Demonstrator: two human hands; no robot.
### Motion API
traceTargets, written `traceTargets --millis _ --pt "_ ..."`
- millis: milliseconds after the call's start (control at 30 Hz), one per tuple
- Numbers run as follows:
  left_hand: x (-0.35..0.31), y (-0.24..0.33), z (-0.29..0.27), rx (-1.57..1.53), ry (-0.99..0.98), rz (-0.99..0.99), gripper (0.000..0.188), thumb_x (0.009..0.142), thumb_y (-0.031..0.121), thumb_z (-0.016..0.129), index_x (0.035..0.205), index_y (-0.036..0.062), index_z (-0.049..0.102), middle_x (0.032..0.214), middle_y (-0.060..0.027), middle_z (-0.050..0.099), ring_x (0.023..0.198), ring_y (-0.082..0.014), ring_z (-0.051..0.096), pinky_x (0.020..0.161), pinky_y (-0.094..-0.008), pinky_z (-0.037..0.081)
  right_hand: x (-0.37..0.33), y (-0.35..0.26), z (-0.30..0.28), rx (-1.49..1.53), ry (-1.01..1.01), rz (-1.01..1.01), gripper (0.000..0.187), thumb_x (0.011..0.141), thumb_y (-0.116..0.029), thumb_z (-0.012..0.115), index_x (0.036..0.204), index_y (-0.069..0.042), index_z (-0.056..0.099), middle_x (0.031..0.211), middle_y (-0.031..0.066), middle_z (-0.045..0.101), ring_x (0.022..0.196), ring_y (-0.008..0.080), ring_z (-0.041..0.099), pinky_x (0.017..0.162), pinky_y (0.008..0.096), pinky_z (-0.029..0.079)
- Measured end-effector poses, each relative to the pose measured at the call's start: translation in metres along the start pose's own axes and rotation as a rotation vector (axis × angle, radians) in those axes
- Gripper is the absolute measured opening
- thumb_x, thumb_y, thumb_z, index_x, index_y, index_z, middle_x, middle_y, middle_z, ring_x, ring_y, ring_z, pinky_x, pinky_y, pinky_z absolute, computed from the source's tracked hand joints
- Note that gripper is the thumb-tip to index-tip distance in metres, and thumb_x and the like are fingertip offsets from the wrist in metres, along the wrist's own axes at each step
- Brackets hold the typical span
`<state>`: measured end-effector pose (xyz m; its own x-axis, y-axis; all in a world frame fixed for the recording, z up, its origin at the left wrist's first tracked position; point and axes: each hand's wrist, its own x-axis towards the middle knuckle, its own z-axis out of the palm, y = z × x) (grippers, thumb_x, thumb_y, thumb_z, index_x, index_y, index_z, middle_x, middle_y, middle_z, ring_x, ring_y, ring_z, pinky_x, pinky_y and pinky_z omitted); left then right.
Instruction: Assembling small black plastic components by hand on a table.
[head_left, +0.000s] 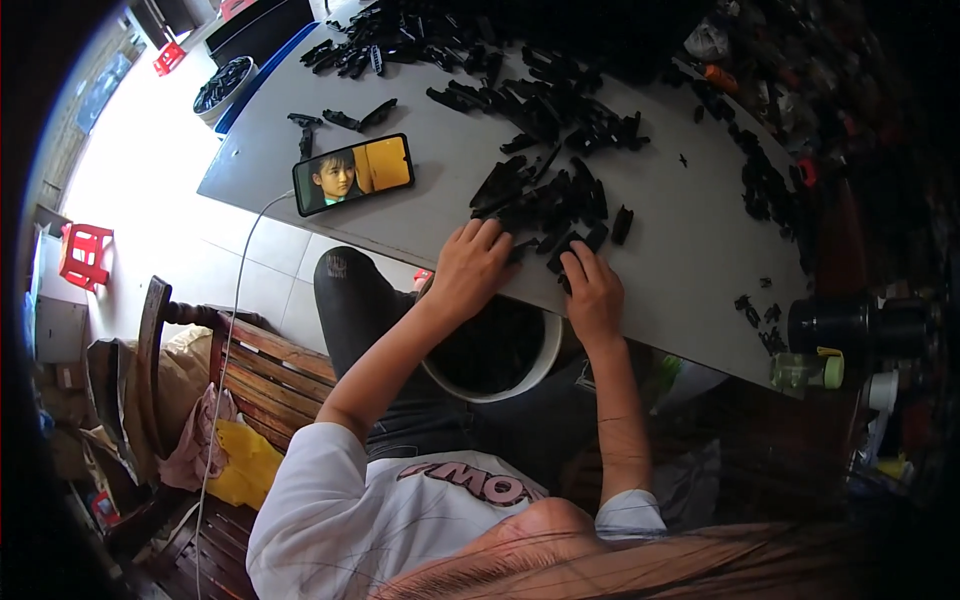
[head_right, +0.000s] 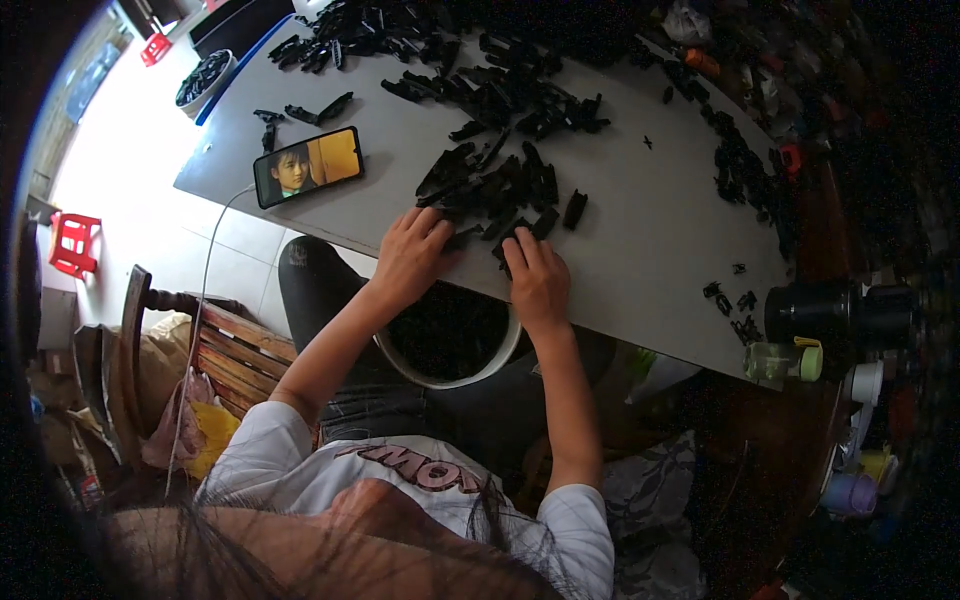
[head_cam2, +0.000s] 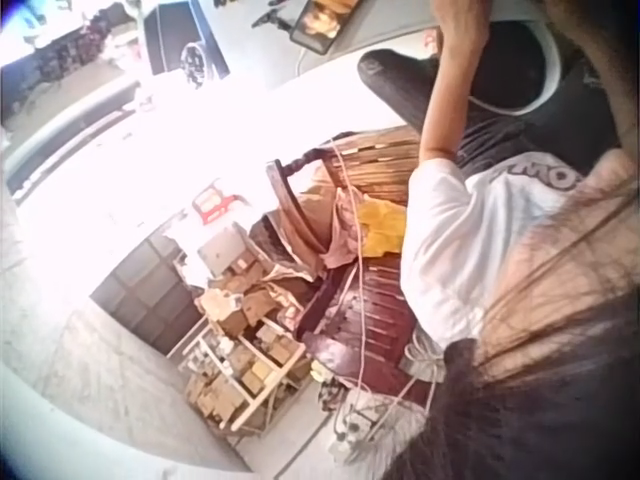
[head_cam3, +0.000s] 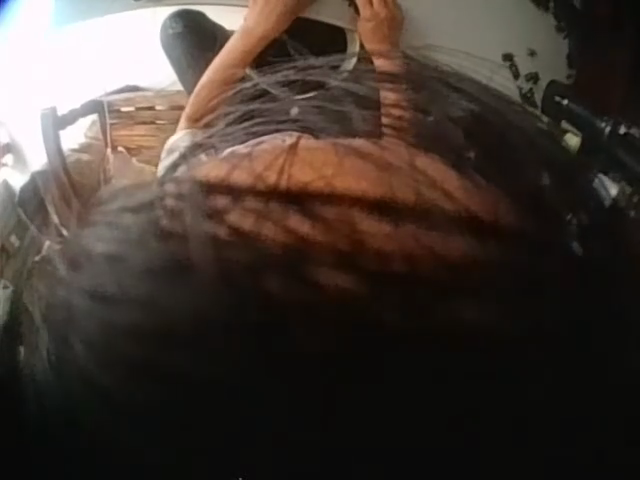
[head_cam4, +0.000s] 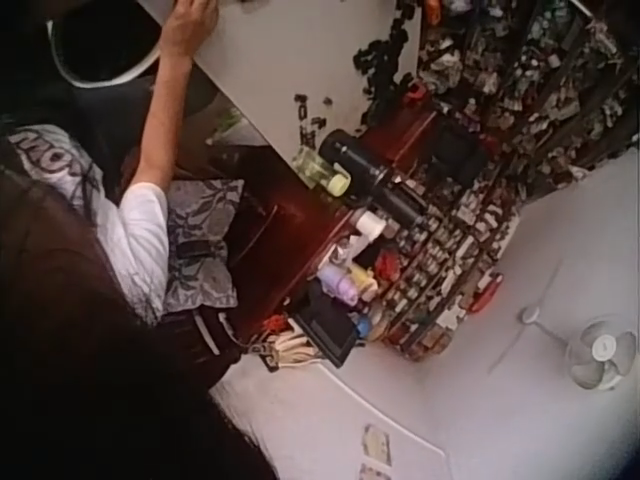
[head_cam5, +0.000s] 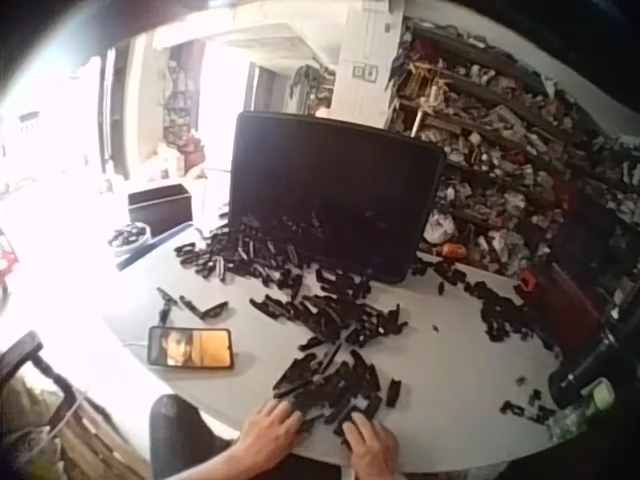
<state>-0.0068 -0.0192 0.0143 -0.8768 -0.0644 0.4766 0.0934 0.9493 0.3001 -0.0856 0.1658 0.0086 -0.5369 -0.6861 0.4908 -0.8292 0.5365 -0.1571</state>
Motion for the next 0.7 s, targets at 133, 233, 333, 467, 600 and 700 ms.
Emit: traceTargets --millis 133,233,333,467,600,700 --pt "-0.009 0.003 -0.012 -0.078 0.078 0.010 0.029 0.066 0.016 0.071 0.087 0.0051 0.054 0.091 -0.0071 0.051 0.083 -0.0263 0.052 0.068 -0.0352 0.044 0.006 0.003 -0.003 -0.027 -0.091 -0.099 0.045 0.062 0.005 0.062 0.105 -0.006 0.056 0.106 0.0082 0.055 0.093 0.0268 0.056 0.074 0.0370 0.047" --pt "-0.022 0.005 -0.011 -0.265 0.131 -0.059 0.030 0.073 0.012 0.068 0.094 0.0025 0.050 0.085 -0.0097 0.054 0.075 -0.0286 0.054 0.062 -0.0333 0.044 0.011 0.002 -0.008 -0.001 -0.144 -0.128 0.046 0.061 0.004 0.062 0.106 -0.005 0.057 0.109 0.0095 0.055 0.094 0.0273 0.056 0.072 0.0376 0.047" --pt "-0.036 0.007 -0.011 -0.744 0.035 -0.372 0.026 0.087 0.010 0.055 0.104 0.0007 0.038 0.072 -0.0123 0.053 0.064 -0.0222 0.054 0.059 -0.0301 0.041 0.009 -0.001 -0.007 0.025 -0.142 -0.167 0.044 0.063 0.002 0.064 0.106 -0.004 0.057 0.109 0.0108 0.056 0.093 0.0290 0.057 0.073 0.0370 0.048" --pt "-0.040 0.021 -0.018 -0.897 -0.029 -0.441 0.023 0.090 0.013 0.047 0.108 0.0014 0.039 0.078 -0.0122 0.056 0.069 -0.0222 0.056 0.065 -0.0296 0.043 0.006 -0.035 -0.015 0.513 0.052 0.103 0.035 0.073 -0.003 0.066 0.107 -0.003 0.055 0.101 0.0073 0.058 0.087 0.0199 0.058 0.071 0.0304 0.048" --pt "-0.046 0.028 -0.020 -0.886 -0.079 -0.339 0.037 0.085 0.012 0.055 0.116 -0.0005 0.039 0.087 -0.0171 0.057 0.080 -0.0305 0.057 0.073 -0.0321 0.044 -0.004 -0.073 -0.014 1.260 0.147 0.616 0.023 0.079 -0.009 0.066 0.097 -0.005 0.053 0.090 -0.0004 0.054 0.079 0.0074 0.049 0.070 0.0205 0.041" --pt "-0.045 0.034 -0.022 -0.920 -0.116 -0.320 0.035 0.083 0.013 0.059 0.110 -0.0013 0.043 0.085 -0.0227 0.057 0.081 -0.0401 0.056 0.068 -0.0366 0.045 -0.010 -0.081 -0.010 1.308 0.189 0.711 0.024 0.078 -0.012 0.069 0.093 -0.005 0.052 0.087 -0.0005 0.052 0.079 0.0081 0.048 0.071 0.0209 0.040"
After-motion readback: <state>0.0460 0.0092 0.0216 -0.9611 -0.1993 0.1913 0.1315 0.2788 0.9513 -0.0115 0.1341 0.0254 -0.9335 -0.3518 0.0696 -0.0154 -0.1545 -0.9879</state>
